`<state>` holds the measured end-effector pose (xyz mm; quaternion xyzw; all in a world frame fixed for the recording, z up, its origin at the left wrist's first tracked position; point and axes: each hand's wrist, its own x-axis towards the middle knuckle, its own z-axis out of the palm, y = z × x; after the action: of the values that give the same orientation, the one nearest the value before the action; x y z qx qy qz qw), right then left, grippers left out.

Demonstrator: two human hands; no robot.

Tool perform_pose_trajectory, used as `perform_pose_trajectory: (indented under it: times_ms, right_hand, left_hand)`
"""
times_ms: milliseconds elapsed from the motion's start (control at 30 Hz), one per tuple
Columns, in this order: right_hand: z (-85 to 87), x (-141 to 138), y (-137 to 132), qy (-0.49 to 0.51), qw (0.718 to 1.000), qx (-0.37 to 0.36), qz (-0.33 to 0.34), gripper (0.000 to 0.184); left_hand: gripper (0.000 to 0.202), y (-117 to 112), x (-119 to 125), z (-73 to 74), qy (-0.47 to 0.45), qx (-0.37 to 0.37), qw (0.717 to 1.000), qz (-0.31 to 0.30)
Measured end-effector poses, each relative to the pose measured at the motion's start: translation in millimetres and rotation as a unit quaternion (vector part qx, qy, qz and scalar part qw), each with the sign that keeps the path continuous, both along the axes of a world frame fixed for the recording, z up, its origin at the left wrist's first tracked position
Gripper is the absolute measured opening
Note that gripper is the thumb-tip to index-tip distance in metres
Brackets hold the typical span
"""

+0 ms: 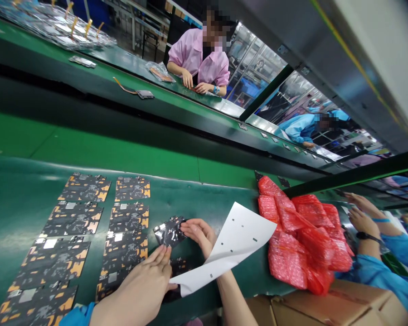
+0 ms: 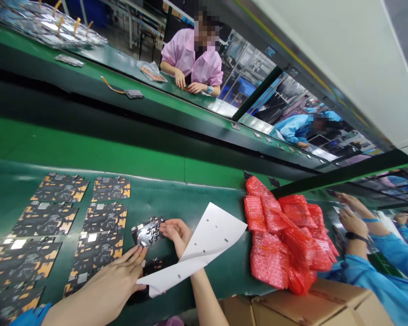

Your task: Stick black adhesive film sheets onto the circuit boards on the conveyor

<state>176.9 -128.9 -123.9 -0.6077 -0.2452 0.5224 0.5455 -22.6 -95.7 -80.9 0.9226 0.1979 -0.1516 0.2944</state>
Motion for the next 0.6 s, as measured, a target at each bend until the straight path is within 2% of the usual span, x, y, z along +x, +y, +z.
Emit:
perform_pose_trajectory:
  times_ms: [200, 333, 500, 600]
  right_hand:
    - [-1.1, -8, -5, -0.024, 0.999, -0.003, 0.022, 0.042]
    - [-3.9, 0, -4, -0.070, 0.997, 0.004, -0.012, 0.037]
    - [5.1, 0, -9, -0.127, 0.991, 0.028, -0.022, 0.032]
    - [8.4, -5, -12, -0.141, 0.990, 0.026, 0.007, 0.036]
  left_hand:
    - [0.048, 1, 1, 5.1, 0.007, -0.005, 1.000, -0.005]
    - [0.048, 2, 1, 7.7, 0.008, -0.006, 1.000, -0.001]
    - [0.051, 4, 2, 12.6, 0.007, 0.002, 1.000, -0.006]
    - [0.054, 4, 2, 13.8, 0.003, 0.011, 1.000, -0.010]
